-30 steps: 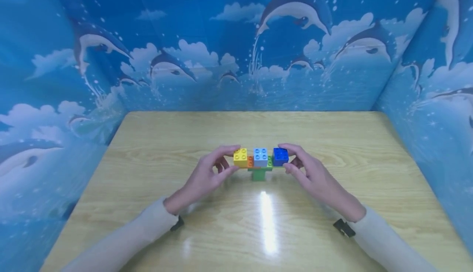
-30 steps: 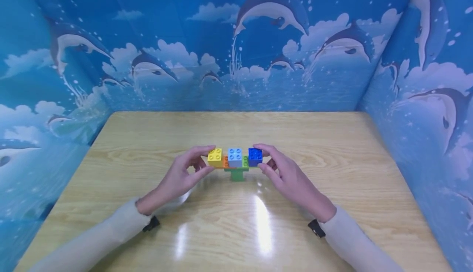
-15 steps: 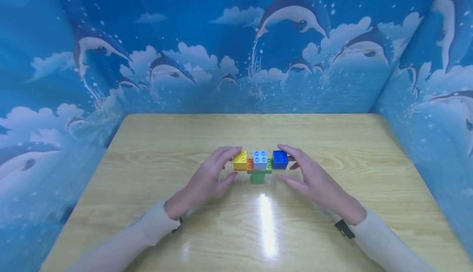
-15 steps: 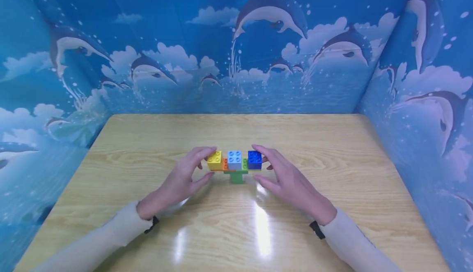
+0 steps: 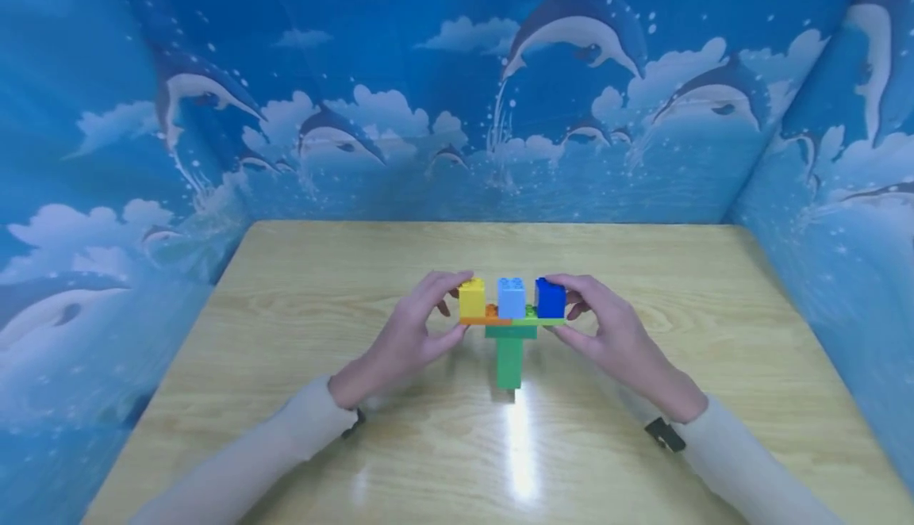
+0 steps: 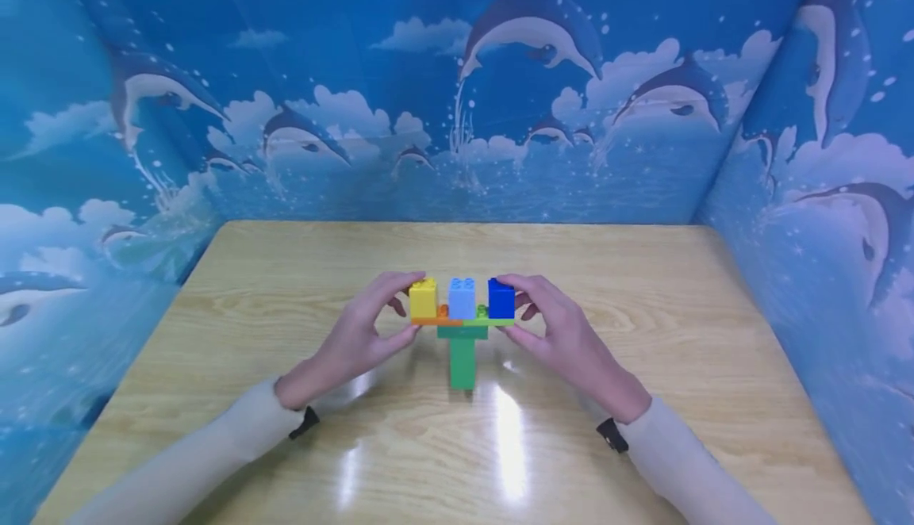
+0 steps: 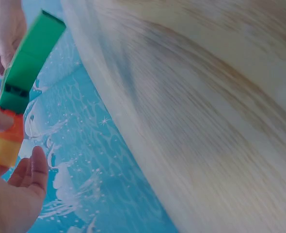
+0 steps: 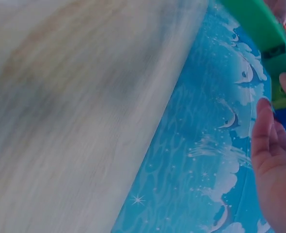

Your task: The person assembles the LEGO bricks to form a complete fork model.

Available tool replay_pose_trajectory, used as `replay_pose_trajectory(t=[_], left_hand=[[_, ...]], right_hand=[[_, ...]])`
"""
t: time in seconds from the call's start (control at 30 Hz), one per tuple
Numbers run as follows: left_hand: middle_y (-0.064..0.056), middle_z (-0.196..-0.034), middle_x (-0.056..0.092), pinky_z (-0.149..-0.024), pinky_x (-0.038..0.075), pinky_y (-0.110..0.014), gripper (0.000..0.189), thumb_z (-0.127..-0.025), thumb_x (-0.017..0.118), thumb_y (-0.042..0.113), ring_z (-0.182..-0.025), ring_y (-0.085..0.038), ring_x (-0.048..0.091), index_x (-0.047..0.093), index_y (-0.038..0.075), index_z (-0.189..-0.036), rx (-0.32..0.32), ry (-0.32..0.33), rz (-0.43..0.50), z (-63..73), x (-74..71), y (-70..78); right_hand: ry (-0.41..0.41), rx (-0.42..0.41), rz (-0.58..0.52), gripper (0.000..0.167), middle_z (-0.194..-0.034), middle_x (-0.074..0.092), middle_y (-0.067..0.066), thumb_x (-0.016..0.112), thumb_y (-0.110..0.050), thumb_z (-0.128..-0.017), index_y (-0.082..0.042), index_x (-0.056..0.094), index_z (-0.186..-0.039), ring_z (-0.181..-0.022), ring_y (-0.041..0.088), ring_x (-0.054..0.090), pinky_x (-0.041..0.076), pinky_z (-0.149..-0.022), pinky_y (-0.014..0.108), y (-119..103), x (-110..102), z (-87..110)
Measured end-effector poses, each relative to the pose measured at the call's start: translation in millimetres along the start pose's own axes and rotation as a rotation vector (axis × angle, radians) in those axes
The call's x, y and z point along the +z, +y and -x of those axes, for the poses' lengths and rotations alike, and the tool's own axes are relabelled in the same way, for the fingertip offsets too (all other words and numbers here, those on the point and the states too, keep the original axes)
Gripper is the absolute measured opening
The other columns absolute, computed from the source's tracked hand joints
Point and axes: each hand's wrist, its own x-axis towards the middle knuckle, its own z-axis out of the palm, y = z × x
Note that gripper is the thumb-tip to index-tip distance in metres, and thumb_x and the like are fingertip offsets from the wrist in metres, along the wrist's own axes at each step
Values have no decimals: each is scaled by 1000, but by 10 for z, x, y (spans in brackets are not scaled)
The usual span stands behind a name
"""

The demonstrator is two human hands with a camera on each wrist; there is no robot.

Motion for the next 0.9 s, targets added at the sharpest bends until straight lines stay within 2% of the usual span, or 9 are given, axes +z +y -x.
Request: replay_pose_trajectory(t=[0.13, 0.27, 0.4, 0.57, 0.67, 0.9], left_hand=[[-12, -145, 63, -82, 64, -47, 71, -85, 87, -10, -126, -25, 61, 59, 2, -149, -83, -13, 61, -56, 15, -80], [-13, -145, 64, -83, 64, -47, 69, -85, 88, -8, -123, -28, 64, 60, 1, -147, -172, -54, 77, -73, 31, -184], [-12, -144, 66, -87, 63, -42, 63, -89, 88, -3, -123, -32, 66, 62, 2, -146, -318, -128, 84, -75, 65, -295], [-7, -140, 68, -94, 61, -39, 57, -91, 88, 3, -122, -27, 66, 66, 7, -144, -508, -230, 59, -87, 129, -407], [-7, -136, 69, -95, 59, -39, 57, -91, 88, 5, -117, -23, 66, 67, 7, -144, -556, -261, 41, -114, 174, -456], [-5, -131, 70, -94, 57, -39, 55, -91, 91, 10, -108, -19, 64, 69, 9, -141, -618, -302, 41, -160, 265, -529]], right_hand=[[-17, 53, -27, 76, -143, 64, 11, 92, 10, -81, -5, 62, -149, -115, 23, 64, 60, -75, 28, 69, -5, -57], [-71, 160, -52, 70, -140, 67, 8, 91, 4, -86, -6, 62, -148, -111, 23, 67, 62, -74, 41, 143, 25, -102], [-148, 261, -83, 65, -138, 70, 8, 91, -2, -88, -6, 62, -147, -111, 29, 71, 61, -80, 46, 230, 74, -135], [-243, 368, -113, 59, -134, 71, 8, 90, -6, -91, -6, 65, -144, -117, 31, 69, 59, -94, 51, 355, 156, -164], [-276, 429, -125, 57, -129, 72, 9, 91, -7, -89, -5, 66, -141, -114, 30, 69, 59, -97, 51, 411, 187, -182], [-336, 530, -153, 57, -122, 74, 14, 91, -8, -89, 0, 65, -139, -109, 30, 71, 61, -94, 47, 463, 208, -198]])
